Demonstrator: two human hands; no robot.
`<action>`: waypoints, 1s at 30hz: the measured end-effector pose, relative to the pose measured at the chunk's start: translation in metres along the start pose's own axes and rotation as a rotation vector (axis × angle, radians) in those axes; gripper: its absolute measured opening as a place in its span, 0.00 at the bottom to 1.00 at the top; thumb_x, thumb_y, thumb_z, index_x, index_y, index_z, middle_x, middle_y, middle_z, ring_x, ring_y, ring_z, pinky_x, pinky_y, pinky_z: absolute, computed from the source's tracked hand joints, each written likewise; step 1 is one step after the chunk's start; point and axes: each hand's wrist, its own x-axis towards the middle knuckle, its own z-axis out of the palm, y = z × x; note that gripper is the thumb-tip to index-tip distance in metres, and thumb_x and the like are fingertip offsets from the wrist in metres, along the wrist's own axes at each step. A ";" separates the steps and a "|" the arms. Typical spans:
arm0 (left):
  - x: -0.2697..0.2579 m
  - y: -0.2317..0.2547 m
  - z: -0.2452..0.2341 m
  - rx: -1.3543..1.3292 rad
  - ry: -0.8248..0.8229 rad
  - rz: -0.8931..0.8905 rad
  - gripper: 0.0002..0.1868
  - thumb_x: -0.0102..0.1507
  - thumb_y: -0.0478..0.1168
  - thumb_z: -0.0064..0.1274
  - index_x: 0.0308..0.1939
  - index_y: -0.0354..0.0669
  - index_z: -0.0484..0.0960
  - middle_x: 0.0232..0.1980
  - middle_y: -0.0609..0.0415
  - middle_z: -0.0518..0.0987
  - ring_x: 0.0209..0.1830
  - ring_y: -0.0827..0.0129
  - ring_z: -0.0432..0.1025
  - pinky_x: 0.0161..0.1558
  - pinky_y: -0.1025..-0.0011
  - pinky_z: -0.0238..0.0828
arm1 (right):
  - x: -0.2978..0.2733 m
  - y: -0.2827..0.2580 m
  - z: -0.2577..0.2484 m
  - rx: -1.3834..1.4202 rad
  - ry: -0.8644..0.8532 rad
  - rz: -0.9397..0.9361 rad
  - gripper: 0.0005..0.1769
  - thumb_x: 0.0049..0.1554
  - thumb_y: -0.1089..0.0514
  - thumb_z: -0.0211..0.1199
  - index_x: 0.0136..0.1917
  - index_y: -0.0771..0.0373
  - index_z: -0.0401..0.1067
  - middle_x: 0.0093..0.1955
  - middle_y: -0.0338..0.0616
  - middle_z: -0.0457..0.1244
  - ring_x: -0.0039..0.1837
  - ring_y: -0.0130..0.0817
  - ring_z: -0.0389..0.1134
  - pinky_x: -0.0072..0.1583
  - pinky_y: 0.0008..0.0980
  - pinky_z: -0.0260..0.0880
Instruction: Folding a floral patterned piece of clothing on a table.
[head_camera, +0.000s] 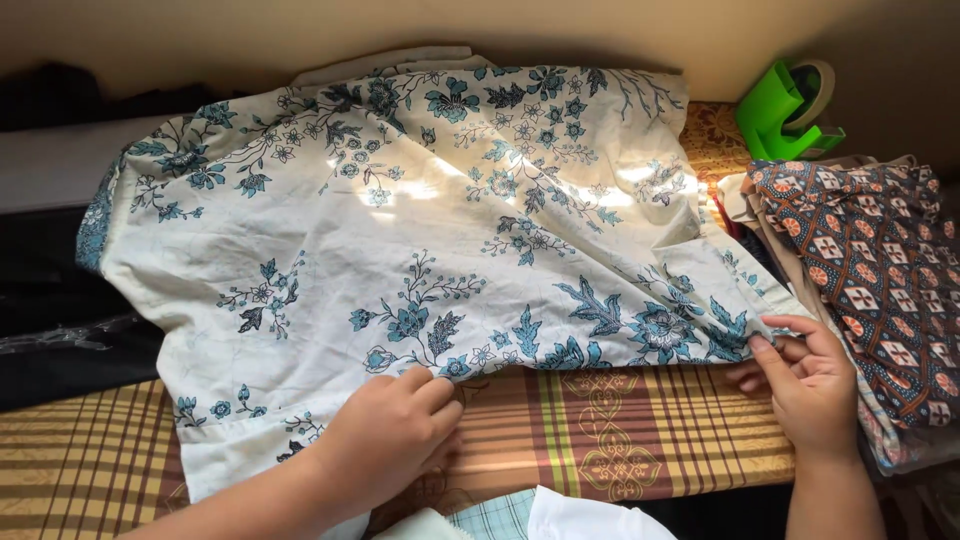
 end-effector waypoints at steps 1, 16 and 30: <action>-0.001 0.000 0.003 0.000 -0.001 0.004 0.09 0.59 0.45 0.58 0.36 0.48 0.77 0.40 0.54 0.73 0.38 0.61 0.67 0.35 0.64 0.66 | 0.001 -0.001 0.002 0.000 0.004 0.001 0.18 0.63 0.71 0.56 0.66 0.68 0.62 0.47 0.54 0.67 0.37 0.37 0.70 0.36 0.23 0.66; -0.028 -0.012 0.006 0.117 -0.198 -0.209 0.06 0.55 0.32 0.53 0.36 0.43 0.75 0.40 0.51 0.73 0.31 0.61 0.75 0.34 0.63 0.78 | -0.002 -0.017 0.001 0.018 -0.004 -0.069 0.20 0.61 0.72 0.57 0.64 0.64 0.57 0.42 0.54 0.66 0.35 0.36 0.70 0.33 0.21 0.66; 0.003 -0.024 0.005 -0.015 -0.766 -0.160 0.17 0.68 0.58 0.53 0.43 0.50 0.76 0.43 0.55 0.80 0.40 0.56 0.77 0.41 0.59 0.77 | 0.011 -0.064 -0.002 -0.763 -0.185 0.114 0.36 0.45 0.61 0.72 0.67 0.55 0.70 0.32 0.36 0.55 0.34 0.31 0.56 0.37 0.31 0.57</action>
